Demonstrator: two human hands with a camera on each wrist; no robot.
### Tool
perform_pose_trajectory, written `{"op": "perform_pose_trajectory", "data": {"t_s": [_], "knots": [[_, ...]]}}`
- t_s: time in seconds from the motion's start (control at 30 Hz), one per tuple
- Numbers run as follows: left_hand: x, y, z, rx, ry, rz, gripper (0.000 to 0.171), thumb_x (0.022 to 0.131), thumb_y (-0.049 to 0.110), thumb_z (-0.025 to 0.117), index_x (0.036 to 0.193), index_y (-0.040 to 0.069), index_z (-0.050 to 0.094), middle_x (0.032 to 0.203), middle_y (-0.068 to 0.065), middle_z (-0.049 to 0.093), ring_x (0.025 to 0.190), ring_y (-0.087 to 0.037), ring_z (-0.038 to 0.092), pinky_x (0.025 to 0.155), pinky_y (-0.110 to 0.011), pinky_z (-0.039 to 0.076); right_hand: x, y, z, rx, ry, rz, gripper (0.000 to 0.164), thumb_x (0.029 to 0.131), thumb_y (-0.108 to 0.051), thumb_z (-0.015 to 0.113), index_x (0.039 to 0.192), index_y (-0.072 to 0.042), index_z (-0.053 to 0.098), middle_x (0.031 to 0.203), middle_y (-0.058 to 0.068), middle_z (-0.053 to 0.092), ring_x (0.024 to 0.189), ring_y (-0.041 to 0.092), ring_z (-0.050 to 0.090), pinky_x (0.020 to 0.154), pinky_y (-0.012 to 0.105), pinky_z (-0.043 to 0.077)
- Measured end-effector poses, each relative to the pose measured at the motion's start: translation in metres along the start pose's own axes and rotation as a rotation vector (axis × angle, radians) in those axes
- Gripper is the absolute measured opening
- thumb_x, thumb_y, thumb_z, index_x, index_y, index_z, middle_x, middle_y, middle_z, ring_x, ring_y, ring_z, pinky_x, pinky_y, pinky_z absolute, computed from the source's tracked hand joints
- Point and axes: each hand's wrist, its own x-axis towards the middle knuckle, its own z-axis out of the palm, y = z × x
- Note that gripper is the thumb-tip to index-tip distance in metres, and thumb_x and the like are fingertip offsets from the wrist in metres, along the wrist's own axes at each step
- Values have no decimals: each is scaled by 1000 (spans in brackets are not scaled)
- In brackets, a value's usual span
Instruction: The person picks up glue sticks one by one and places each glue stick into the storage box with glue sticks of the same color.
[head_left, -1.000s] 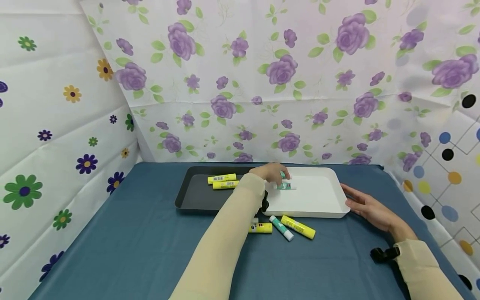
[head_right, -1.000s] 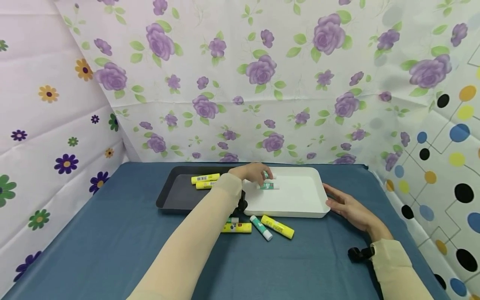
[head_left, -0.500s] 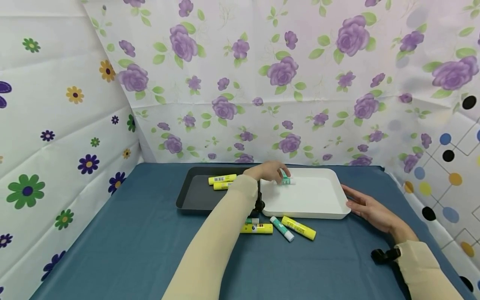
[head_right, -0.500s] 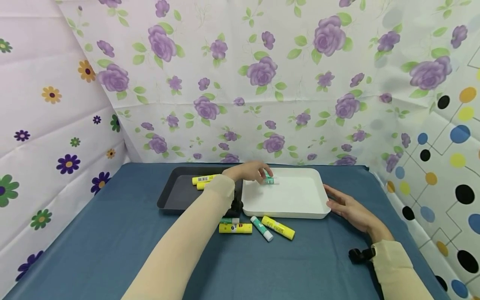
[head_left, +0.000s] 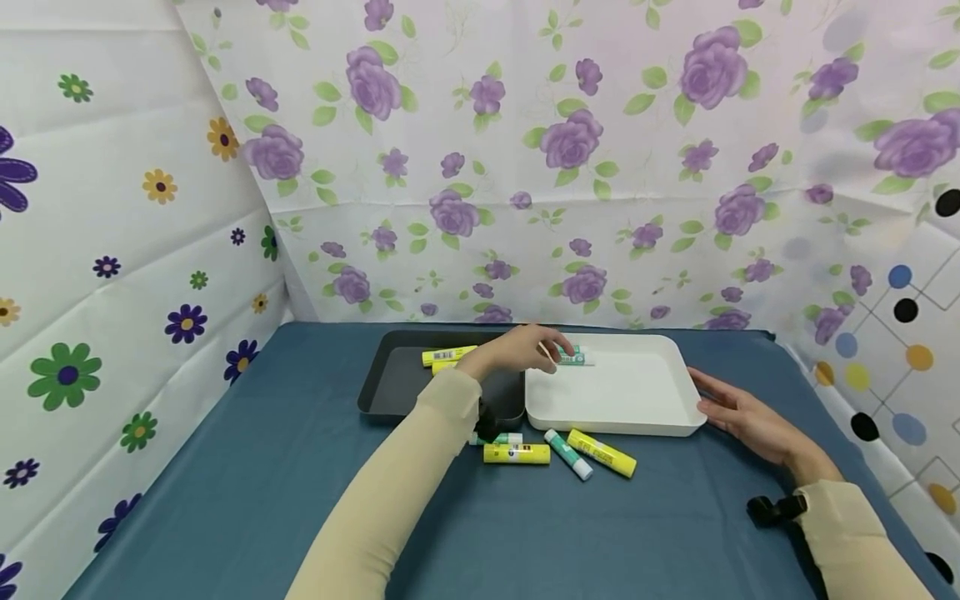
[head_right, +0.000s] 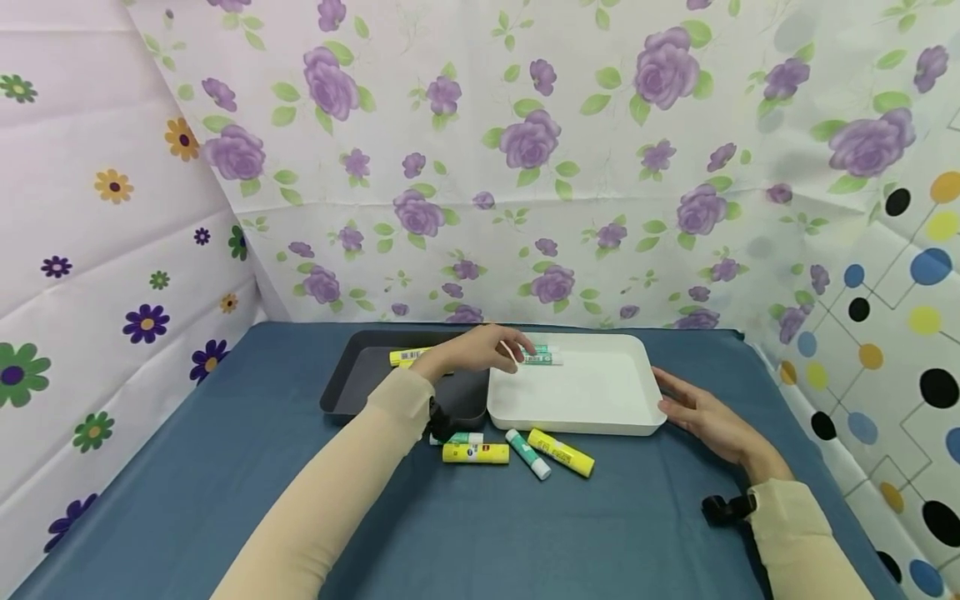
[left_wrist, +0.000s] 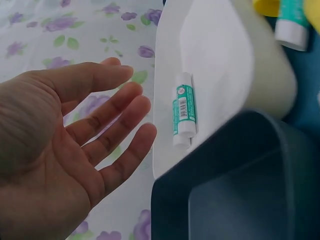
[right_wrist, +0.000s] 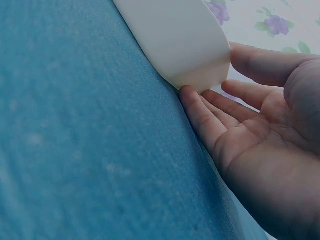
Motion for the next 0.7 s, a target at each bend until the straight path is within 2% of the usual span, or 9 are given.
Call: {"op": "perform_pose_trajectory", "data": {"t_s": [0.2,0.43,0.7], "knots": [[-29,0,4,16,56,22,32,103,3,63,133,11,69,129,-17,67,116,-27,65,94,-35,56,-1,-1,-2,-4,-8,-7,70,114,-18,45,169,-12,2,173,22,-6,131,-20,34,100,11,43],[-76,0,12,-27,111,71,29,105,8,62,133,12,68,126,-10,68,112,-21,65,94,-34,55,2,1,-2,-15,1,11,70,114,-20,45,169,-14,2,173,20,-6,129,-22,33,100,10,42],[-118,-9,24,-57,160,67,30,105,9,63,135,11,67,125,-14,68,110,-18,65,95,-36,55,1,1,-1,-24,5,16,71,114,-21,46,169,-14,2,173,20,-6,125,-25,34,99,9,42]]}}
